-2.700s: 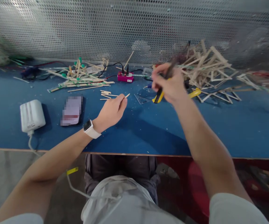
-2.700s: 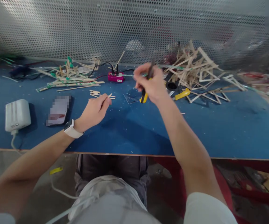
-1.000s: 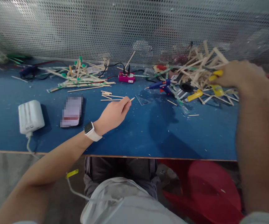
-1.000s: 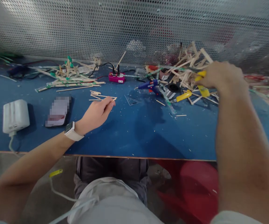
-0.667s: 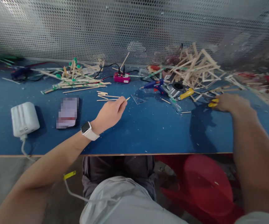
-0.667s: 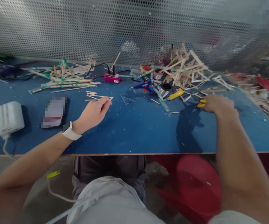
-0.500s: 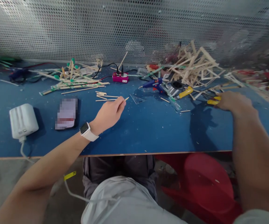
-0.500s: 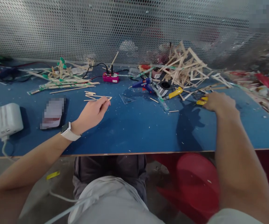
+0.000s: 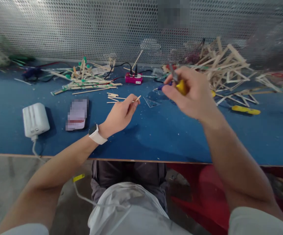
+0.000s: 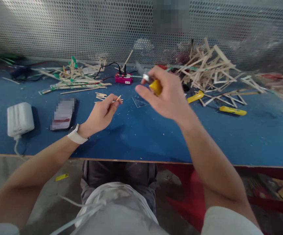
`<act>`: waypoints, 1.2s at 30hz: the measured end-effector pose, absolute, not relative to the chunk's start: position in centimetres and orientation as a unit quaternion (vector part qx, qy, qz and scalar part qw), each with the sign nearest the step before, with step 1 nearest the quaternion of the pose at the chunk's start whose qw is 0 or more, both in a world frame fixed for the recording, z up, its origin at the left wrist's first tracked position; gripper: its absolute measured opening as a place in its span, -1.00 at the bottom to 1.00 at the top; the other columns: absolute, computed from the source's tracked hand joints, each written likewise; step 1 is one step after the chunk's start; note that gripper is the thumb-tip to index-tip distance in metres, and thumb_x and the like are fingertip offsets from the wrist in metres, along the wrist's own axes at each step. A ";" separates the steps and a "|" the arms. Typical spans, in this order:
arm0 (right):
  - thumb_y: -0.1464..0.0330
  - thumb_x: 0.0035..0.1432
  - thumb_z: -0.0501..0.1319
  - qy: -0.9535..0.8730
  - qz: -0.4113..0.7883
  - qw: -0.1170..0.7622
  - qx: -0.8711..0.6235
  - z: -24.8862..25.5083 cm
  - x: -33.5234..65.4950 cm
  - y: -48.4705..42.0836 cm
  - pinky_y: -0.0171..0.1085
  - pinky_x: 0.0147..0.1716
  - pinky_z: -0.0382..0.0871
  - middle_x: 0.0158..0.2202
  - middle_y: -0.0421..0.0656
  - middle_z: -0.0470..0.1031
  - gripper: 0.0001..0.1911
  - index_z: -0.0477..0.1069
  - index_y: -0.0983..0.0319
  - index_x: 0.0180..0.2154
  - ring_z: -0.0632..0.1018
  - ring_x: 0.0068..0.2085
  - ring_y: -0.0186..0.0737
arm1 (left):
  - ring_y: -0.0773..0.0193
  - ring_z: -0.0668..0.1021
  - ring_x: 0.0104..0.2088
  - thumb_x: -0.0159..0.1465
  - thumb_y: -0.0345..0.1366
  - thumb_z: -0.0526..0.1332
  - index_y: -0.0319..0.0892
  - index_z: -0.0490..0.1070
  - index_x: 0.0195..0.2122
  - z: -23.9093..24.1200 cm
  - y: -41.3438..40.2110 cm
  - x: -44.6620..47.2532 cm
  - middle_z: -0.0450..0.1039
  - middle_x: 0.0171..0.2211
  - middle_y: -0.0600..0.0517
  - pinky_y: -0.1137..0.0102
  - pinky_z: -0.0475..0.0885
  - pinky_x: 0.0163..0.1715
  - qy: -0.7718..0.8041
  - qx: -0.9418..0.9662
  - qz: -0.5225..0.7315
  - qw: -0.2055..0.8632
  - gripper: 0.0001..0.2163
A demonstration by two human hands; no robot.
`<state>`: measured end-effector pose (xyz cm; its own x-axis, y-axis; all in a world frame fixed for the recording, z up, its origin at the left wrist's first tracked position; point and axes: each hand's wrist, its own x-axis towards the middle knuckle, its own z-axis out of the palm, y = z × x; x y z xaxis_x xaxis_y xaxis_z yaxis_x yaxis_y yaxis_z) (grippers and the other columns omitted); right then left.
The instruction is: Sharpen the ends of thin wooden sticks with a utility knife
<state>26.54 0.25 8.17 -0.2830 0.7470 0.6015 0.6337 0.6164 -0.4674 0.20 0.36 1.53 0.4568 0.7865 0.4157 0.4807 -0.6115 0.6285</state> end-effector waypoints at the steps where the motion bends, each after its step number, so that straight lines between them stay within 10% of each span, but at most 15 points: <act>1: -0.07 0.39 0.34 -0.800 0.093 0.422 -0.415 7.8 24.6 0.3 -0.16 -0.45 0.24 -0.41 -0.20 0.42 -0.60 0.49 0.13 -0.15 0.34 -0.47 -0.26 | 0.39 0.32 -0.60 0.61 -0.22 -0.01 -0.11 0.35 -0.09 1.7 0.3 0.2 0.29 -0.52 0.17 0.40 0.19 -0.47 0.384 0.821 0.357 0.226 -0.80; 18: 0.21 0.56 0.16 -0.830 0.041 0.429 -0.353 1.0 21.2 -0.2 -0.16 -0.22 0.50 -0.11 -0.10 0.70 -0.76 0.50 0.13 0.11 0.69 -0.18 -0.13 | 0.36 0.32 -0.56 0.60 -0.22 0.07 -0.04 0.19 -0.19 2.3 -0.8 0.3 0.19 -0.53 0.20 0.37 0.28 -0.43 0.348 0.804 0.406 0.260 -0.83; 29: -0.07 0.41 0.33 -0.673 0.500 0.429 -0.335 1.0 20.4 0.0 -0.25 -0.54 0.41 -0.53 -0.30 0.46 -0.59 0.44 0.12 -0.24 0.57 -0.54 -0.26 | 0.35 0.47 -0.51 0.62 -0.14 0.06 -0.06 0.18 -0.27 1.8 0.5 0.2 0.34 -0.50 0.15 0.40 0.34 -0.41 0.387 0.818 0.379 0.193 -0.73; 36: -0.13 0.37 0.33 -0.663 0.528 0.419 -0.324 0.6 20.6 0.9 -0.32 -0.73 0.16 -0.50 -0.26 0.51 -0.50 0.49 0.18 -0.29 0.40 -0.68 -0.43 | 0.35 0.54 -0.44 0.60 -0.21 0.10 -0.07 0.20 -0.24 1.7 1.0 0.1 0.51 -0.40 0.12 0.43 0.36 -0.35 0.408 0.816 0.337 0.232 -0.78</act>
